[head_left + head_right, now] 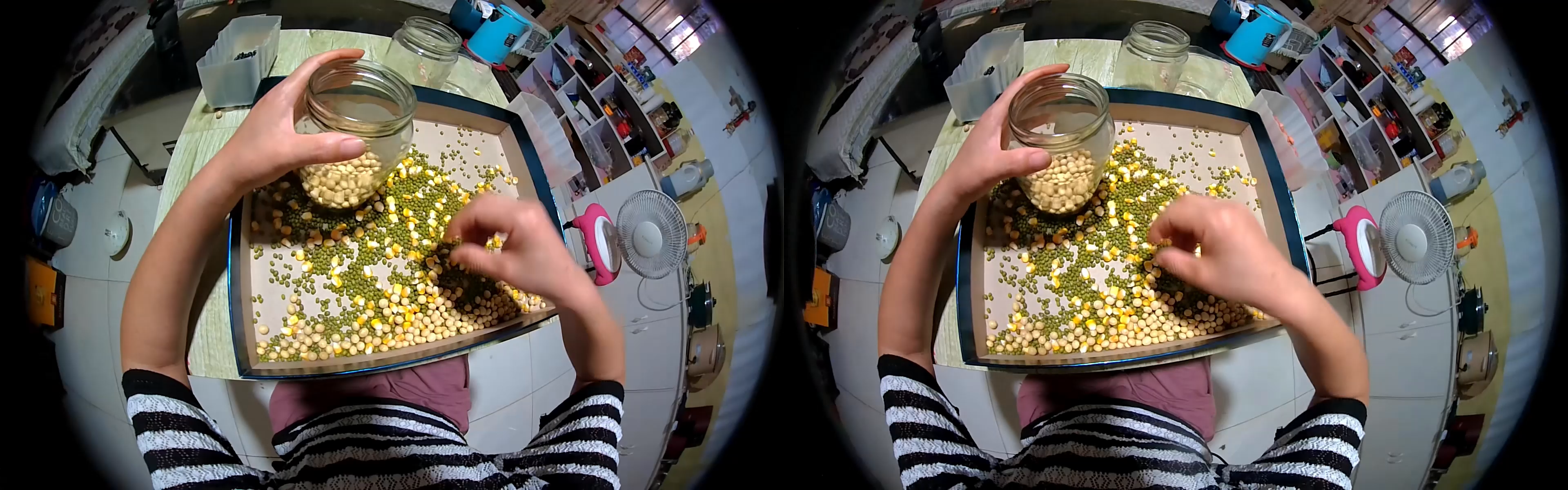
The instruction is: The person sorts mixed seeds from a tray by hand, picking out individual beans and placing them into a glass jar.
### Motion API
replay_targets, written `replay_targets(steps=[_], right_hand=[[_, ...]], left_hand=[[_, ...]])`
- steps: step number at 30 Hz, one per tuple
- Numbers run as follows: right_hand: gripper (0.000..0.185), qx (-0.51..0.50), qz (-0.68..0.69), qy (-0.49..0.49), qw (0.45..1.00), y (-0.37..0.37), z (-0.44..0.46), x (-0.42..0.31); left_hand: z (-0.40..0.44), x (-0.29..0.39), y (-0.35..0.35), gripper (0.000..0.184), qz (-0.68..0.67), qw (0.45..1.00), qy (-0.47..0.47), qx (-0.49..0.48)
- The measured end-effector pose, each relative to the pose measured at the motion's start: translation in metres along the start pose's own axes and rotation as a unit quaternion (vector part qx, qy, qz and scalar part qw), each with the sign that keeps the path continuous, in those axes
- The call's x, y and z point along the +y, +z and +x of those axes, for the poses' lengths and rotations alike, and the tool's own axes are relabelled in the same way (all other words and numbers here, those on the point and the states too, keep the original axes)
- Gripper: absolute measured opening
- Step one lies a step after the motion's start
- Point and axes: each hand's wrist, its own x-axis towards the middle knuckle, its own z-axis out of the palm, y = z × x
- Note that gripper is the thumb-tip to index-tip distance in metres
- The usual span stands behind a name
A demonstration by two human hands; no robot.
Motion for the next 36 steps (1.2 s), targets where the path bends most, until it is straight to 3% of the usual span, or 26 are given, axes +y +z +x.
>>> replay_targets(steps=[1,8,11,17,19,22,29,31,35,36], right_hand=[[0.019,-0.042,-0.011,0.017,0.999,0.005,-0.009,0.003],[0.021,-0.128,0.092,0.087,0.984,0.023,-0.032,0.008],[0.016,-0.14,0.045,0.085,0.985,0.024,-0.029,0.004],[0.014,-0.12,0.004,0.041,0.992,0.028,-0.029,0.01],[0.015,-0.115,0.006,0.047,0.992,0.027,-0.029,0.009],[0.017,-0.1,0.03,0.068,0.992,0.029,-0.032,0.011],[0.021,-0.125,0.041,0.086,0.988,0.023,-0.032,0.006],[0.02,-0.116,0.029,0.058,0.991,0.028,-0.032,0.009],[0.016,-0.115,0.012,0.037,0.993,0.029,-0.031,0.01],[0.016,-0.116,0.011,0.036,0.993,0.028,-0.031,0.01]], left_hand=[[0.0,-0.001,0.0,0.084,-0.012,1.0,0.021,0.001],[0.001,-0.001,0.001,0.084,-0.01,1.0,0.024,0.002],[0.001,0.003,0.002,0.098,0.001,1.0,-0.03,0.001],[0.0,0.002,0.001,0.099,0.013,0.999,-0.031,0.0],[0.0,0.0,0.0,0.083,-0.003,1.0,0.02,0.005],[0.001,0.003,0.002,0.099,0.02,0.999,-0.03,0.005],[0.0,0.003,0.002,0.099,0.023,0.999,-0.029,0.002],[0.0,0.001,0.001,0.084,-0.02,1.0,0.016,0.004],[0.0,0.001,0.001,0.084,-0.021,1.0,0.02,0.003],[0.0,0.002,0.002,0.091,-0.004,1.0,-0.005,0.0]])
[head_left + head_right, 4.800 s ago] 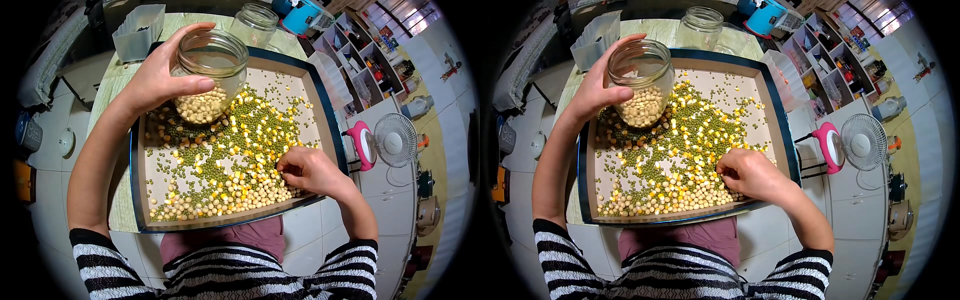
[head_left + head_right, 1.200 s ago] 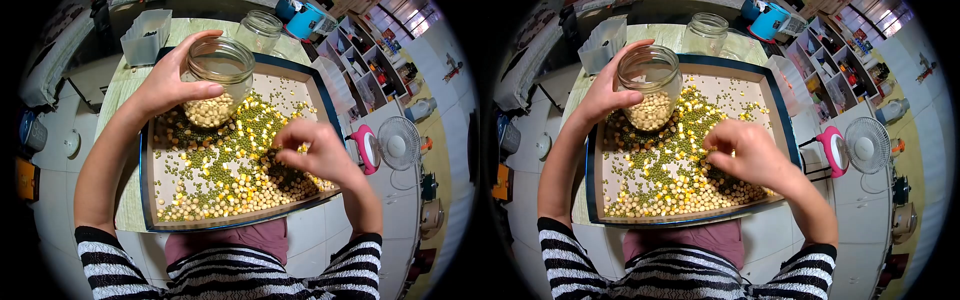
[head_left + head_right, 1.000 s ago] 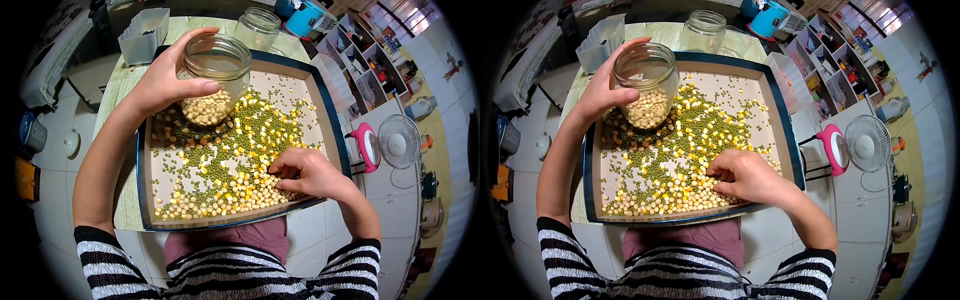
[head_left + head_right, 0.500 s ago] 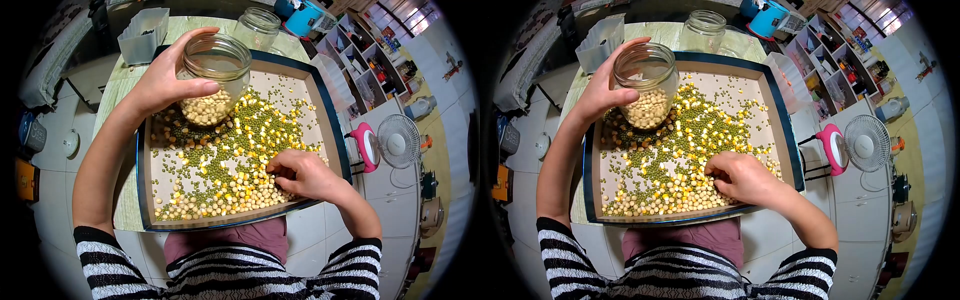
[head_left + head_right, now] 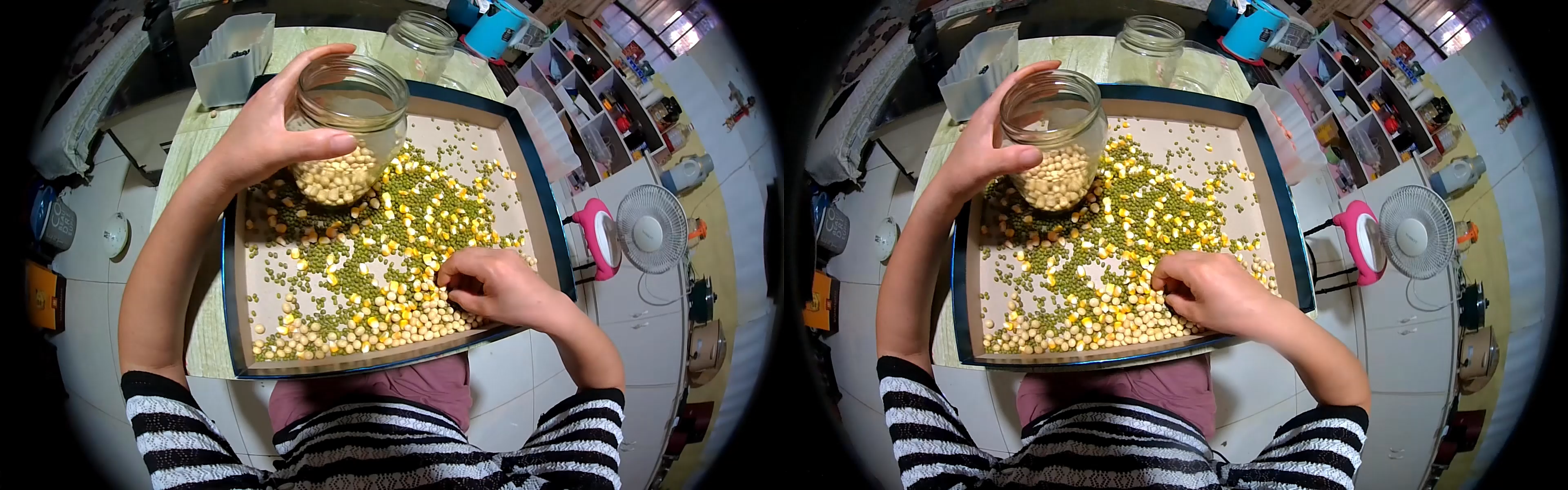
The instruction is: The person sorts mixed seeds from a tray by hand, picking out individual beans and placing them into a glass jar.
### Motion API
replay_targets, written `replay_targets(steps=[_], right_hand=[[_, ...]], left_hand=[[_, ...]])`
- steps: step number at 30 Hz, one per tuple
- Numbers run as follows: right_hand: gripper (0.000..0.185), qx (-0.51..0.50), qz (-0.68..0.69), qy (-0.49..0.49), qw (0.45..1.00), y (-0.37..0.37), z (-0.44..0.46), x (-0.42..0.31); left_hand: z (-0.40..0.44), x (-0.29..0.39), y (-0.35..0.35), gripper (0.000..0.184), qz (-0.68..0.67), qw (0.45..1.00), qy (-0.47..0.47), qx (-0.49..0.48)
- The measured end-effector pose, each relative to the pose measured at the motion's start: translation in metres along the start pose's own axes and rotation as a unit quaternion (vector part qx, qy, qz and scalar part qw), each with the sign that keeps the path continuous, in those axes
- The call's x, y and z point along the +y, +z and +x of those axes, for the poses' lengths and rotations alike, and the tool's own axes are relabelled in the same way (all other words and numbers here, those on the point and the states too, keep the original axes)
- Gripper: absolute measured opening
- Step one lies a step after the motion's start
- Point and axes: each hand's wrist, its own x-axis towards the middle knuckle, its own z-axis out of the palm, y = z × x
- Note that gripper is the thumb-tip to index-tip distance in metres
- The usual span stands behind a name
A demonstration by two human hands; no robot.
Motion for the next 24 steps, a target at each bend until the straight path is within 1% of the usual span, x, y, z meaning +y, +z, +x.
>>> replay_targets(steps=[1,3,5,6,11,18,20,21,22,23,24], right_hand=[[0.015,0.015,0.013,0.01,1.0,-0.001,-0.002,0.0],[0.014,0.029,0.026,0.019,0.999,-0.001,-0.002,0.0],[0.012,0.023,0.024,-0.019,0.999,-0.001,-0.002,0.001],[0.012,0.024,0.025,-0.018,0.999,0.0,-0.002,0.001],[0.01,-0.002,-0.035,-0.038,0.999,0.001,0.0,0.001],[0.01,-0.017,-0.055,-0.031,0.998,-0.003,-0.003,-0.001],[0.014,-0.001,-0.056,-0.012,0.998,-0.003,-0.003,-0.001],[0.014,-0.001,-0.057,-0.013,0.998,-0.005,-0.002,-0.002],[0.015,0.025,-0.043,-0.015,0.999,-0.008,-0.001,-0.003],[0.015,0.05,-0.029,-0.016,0.998,-0.012,0.0,-0.005],[0.013,0.078,-0.036,-0.051,0.995,-0.018,0.004,-0.005]], left_hand=[[0.0,0.001,0.0,0.098,0.016,1.0,-0.025,-0.002],[0.0,0.002,0.0,0.098,0.017,1.0,-0.026,-0.001],[0.0,0.002,0.0,0.098,0.017,0.999,-0.027,-0.003],[0.0,0.001,0.0,0.098,0.016,1.0,-0.026,-0.002],[0.0,0.002,0.0,0.097,0.016,1.0,-0.026,-0.001],[0.0,0.0,0.0,0.095,0.021,1.0,-0.022,-0.001],[0.0,-0.002,-0.001,0.094,0.025,1.0,-0.017,0.0],[0.0,-0.003,-0.001,0.089,0.011,1.0,0.006,0.001],[0.0,-0.004,-0.001,0.084,-0.004,1.0,0.029,0.002],[-0.001,-0.004,-0.002,0.084,-0.003,1.0,0.029,0.003],[0.0,-0.003,-0.002,0.084,-0.005,1.0,0.029,0.002]])
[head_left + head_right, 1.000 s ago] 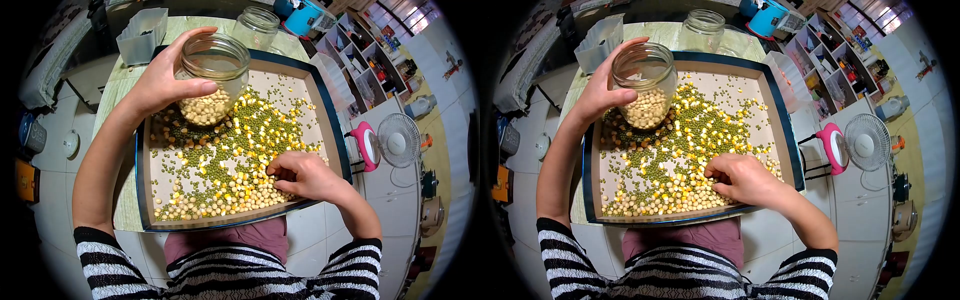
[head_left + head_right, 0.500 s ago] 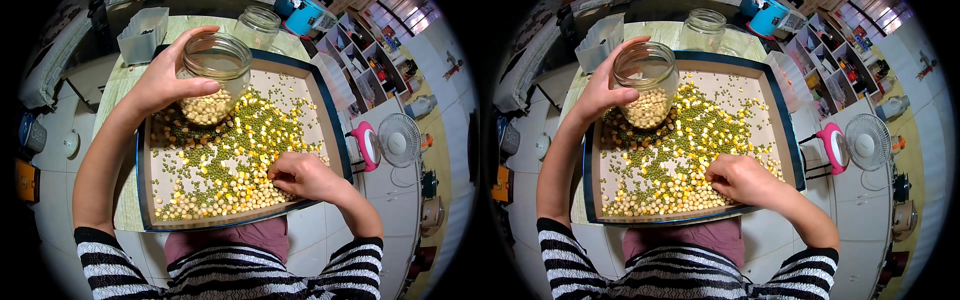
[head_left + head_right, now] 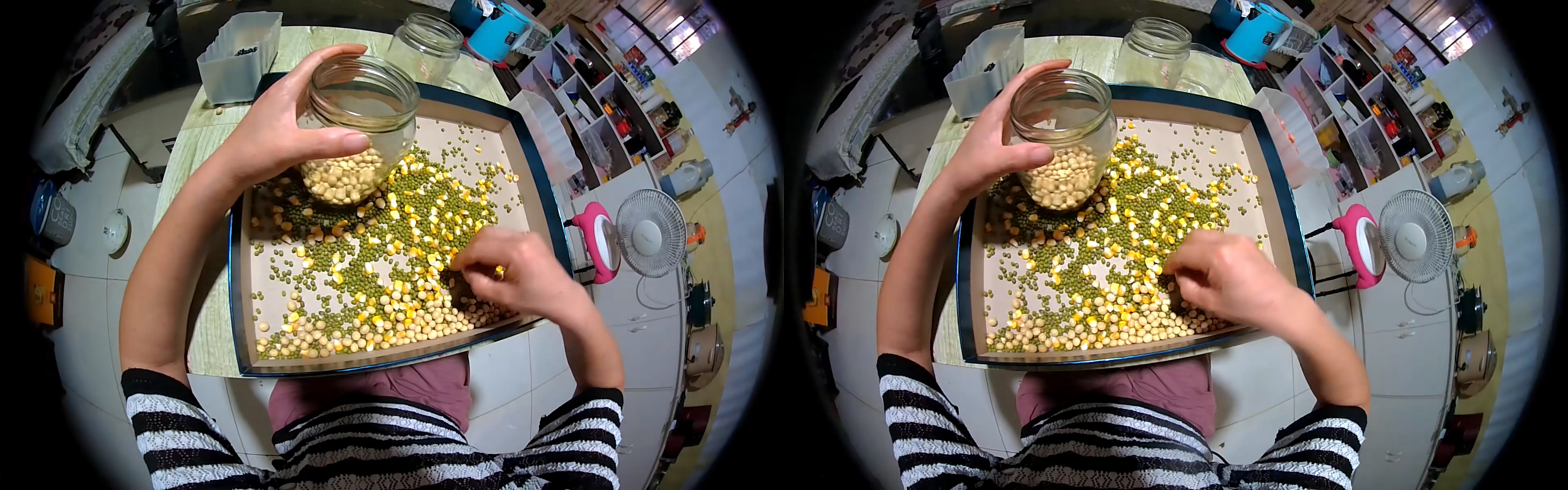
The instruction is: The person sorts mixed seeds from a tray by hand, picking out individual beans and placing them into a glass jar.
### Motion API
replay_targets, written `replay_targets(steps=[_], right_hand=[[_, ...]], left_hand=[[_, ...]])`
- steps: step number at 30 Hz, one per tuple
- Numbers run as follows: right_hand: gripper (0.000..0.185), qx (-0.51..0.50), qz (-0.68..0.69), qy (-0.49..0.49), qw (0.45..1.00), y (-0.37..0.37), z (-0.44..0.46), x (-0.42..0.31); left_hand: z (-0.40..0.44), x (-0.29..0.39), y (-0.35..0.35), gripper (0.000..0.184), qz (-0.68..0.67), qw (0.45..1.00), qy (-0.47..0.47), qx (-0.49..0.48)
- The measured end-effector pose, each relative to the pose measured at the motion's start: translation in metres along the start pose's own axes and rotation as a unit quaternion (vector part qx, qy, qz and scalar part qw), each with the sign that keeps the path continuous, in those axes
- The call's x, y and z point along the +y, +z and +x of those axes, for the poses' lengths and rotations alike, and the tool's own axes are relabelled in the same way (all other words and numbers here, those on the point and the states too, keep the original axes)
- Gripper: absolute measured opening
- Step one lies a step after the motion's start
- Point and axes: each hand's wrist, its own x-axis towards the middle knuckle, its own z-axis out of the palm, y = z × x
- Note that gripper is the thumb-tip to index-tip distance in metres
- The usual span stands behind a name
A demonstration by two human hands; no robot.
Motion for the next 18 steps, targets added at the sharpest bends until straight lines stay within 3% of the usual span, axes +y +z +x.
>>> replay_targets(steps=[3,7,11,16,18], right_hand=[[0.008,0.102,-0.003,-0.019,0.995,-0.023,0.02,-0.012],[0.011,0.248,0.108,-0.061,0.961,-0.04,0.065,-0.027],[0.014,0.222,0.048,-0.121,0.966,-0.046,0.114,-0.036],[0.018,0.155,-0.026,-0.084,0.984,-0.039,0.144,-0.034],[0.017,0.175,-0.028,-0.105,0.979,-0.037,0.141,-0.035]], left_hand=[[0.0,0.001,0.0,0.084,-0.005,1.0,-0.005,-0.001],[0.001,0.004,0.002,0.094,0.023,0.999,-0.043,-0.004],[0.0,-0.001,0.0,0.085,-0.027,1.0,-0.009,-0.01],[0.0,0.0,0.0,0.086,-0.015,1.0,-0.012,-0.007],[-0.001,-0.002,0.0,0.086,-0.022,1.0,-0.008,-0.002]])
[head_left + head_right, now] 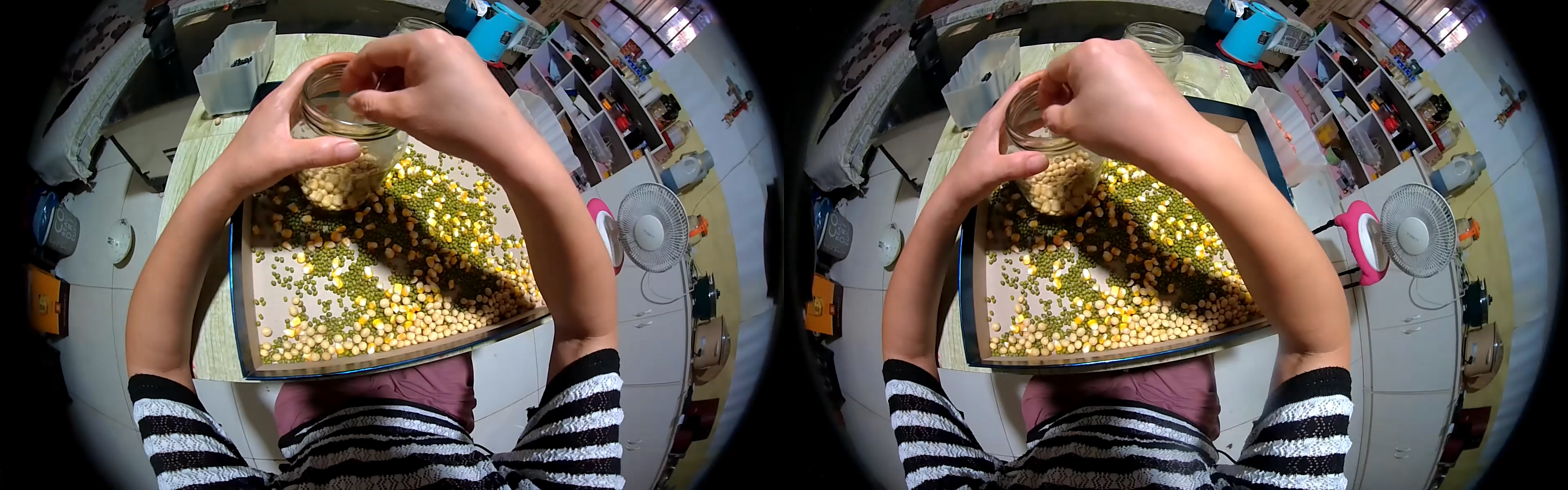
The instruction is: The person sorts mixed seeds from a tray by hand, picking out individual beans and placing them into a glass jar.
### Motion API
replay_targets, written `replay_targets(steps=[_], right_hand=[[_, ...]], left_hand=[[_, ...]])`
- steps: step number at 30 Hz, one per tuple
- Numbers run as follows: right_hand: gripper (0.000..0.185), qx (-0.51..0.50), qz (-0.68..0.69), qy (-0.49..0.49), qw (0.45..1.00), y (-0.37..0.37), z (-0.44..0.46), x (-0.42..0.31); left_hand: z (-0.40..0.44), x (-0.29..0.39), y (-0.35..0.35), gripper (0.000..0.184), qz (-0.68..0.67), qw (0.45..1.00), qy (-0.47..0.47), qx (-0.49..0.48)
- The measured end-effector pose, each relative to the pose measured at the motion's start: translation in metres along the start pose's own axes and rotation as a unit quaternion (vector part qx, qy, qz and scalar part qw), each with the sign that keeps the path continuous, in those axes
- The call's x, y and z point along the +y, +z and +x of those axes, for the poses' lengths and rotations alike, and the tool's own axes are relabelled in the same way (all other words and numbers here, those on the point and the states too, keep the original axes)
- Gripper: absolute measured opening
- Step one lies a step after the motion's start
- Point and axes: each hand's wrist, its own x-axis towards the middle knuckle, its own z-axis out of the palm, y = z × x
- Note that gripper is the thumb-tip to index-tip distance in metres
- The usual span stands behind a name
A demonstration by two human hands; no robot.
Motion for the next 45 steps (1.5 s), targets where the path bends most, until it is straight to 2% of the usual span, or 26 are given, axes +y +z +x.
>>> replay_targets(steps=[2,5,7,9,12,15,19,24,26,33,35,39,45], right_hand=[[0.017,0.021,-0.002,-0.02,1.0,-0.002,-0.01,-0.003],[0.01,0.068,0.063,0.016,0.996,-0.015,-0.043,-0.005],[0.007,-0.022,0.062,0.054,0.996,-0.02,-0.072,-0.004],[0.009,-0.11,0.084,0.112,0.984,-0.015,-0.101,0.001],[0.013,-0.194,0.09,0.1,0.972,-0.005,-0.13,0.006],[0.02,-0.25,0.073,0.149,0.954,0.002,-0.144,0.004],[0.021,-0.256,0.056,0.143,0.954,0.008,-0.148,0.007],[0.014,-0.254,0.021,0.105,0.961,0.012,-0.149,0.009],[0.013,-0.251,0.012,0.101,0.963,0.012,-0.149,0.011],[0.014,-0.217,-0.032,0.101,0.97,0.007,-0.152,0.014],[0.015,-0.222,0.0,0.122,0.967,0.005,-0.148,0.01],[0.017,-0.252,0.063,0.133,0.956,0.006,-0.142,0.002],[0.016,-0.234,0.041,0.091,0.967,0.012,-0.148,0.013]], left_hand=[[0.0,0.001,0.001,0.086,-0.008,1.0,0.005,0.005],[0.0,0.006,0.001,0.085,0.001,1.0,-0.016,-0.002],[0.001,0.006,0.002,0.094,0.045,0.998,-0.032,-0.005],[0.001,0.003,0.001,0.095,0.043,0.999,-0.026,-0.001],[0.001,0.005,0.002,0.095,0.04,0.999,-0.031,-0.004],[0.0,0.002,0.0,0.085,0.008,1.0,0.0,0.0],[0.001,0.002,-0.001,0.084,0.012,1.0,0.007,-0.002],[0.0,0.004,0.0,0.084,0.007,1.0,0.0,-0.002],[0.001,0.006,0.002,0.096,0.033,0.999,-0.042,-0.002],[0.001,0.004,0.001,0.097,0.036,0.999,-0.039,0.0],[0.001,0.001,-0.001,0.084,0.01,1.0,0.011,0.0],[0.0,0.002,0.0,0.084,0.007,1.0,0.002,-0.004],[0.0,0.004,-0.001,0.083,0.011,1.0,0.0,-0.001]])
